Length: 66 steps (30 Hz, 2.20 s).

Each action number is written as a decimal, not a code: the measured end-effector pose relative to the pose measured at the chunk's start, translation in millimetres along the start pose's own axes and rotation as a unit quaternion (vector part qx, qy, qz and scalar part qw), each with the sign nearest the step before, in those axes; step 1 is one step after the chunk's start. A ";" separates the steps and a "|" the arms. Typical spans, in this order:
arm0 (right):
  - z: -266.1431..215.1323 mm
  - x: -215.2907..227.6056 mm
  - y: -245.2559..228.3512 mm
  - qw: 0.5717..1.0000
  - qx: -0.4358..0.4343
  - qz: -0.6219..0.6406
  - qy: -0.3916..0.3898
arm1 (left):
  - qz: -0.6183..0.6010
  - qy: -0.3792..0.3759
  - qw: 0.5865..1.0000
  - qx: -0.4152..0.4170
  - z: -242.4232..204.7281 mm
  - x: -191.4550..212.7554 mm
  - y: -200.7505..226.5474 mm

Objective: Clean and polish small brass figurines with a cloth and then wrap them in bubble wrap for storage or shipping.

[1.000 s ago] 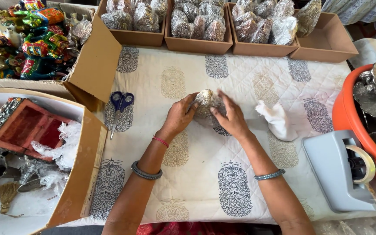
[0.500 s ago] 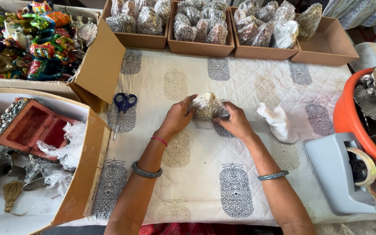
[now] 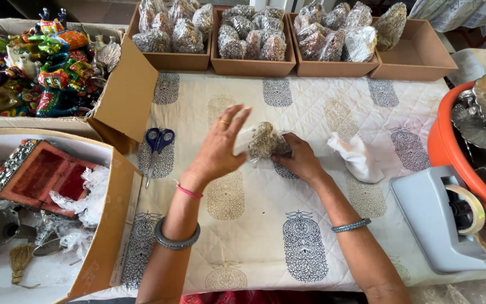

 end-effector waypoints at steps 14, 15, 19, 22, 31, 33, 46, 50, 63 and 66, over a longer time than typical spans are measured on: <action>-2.6 8.9 12.9 0.990 0.057 0.080 0.098 | -0.159 -0.050 0.963 0.210 -6.4 -105.0 -22.5; -2.8 14.0 14.5 0.985 0.043 0.084 0.144 | -0.157 -0.040 0.967 0.196 -7.4 -103.8 -21.7; -9.7 22.8 -4.5 0.967 0.061 0.007 0.246 | -0.145 -0.003 0.977 0.158 -10.4 -105.6 -22.3; -6.7 13.8 -12.2 0.961 0.106 -0.075 0.246 | -0.134 0.019 0.981 0.141 -11.4 -107.1 -24.2; 3.9 -11.7 9.1 0.998 0.028 0.034 0.049 | -0.076 0.003 0.990 0.122 -3.3 -77.8 -25.2; 3.5 -8.7 6.8 0.998 0.040 0.028 0.048 | -0.056 0.103 0.990 0.078 -2.0 -51.4 -11.9; -0.5 -3.1 -4.6 0.977 0.080 -0.167 0.109 | -0.042 0.078 0.983 0.158 -18.2 -71.6 14.9; 1.4 -10.5 6.7 0.989 0.073 -0.128 0.027 | -0.041 0.072 0.981 0.175 -20.7 -82.7 8.8; -21.7 -23.6 -32.1 0.964 0.158 -0.164 0.135 | -0.207 0.072 0.946 0.240 -16.9 -85.4 5.2; -24.6 -19.8 -57.5 0.958 0.225 -0.127 0.125 | -0.353 0.049 0.875 0.327 -19.1 -97.7 -17.9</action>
Point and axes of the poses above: each hand's wrist, its own z-axis towards the middle knuckle, its own x-axis out of the back of the hand, y = z × x, the point moved 4 cm from there along z, towards the middle knuckle, and after that the axes turned 4 degrees about -z, right-handed, at the moved point
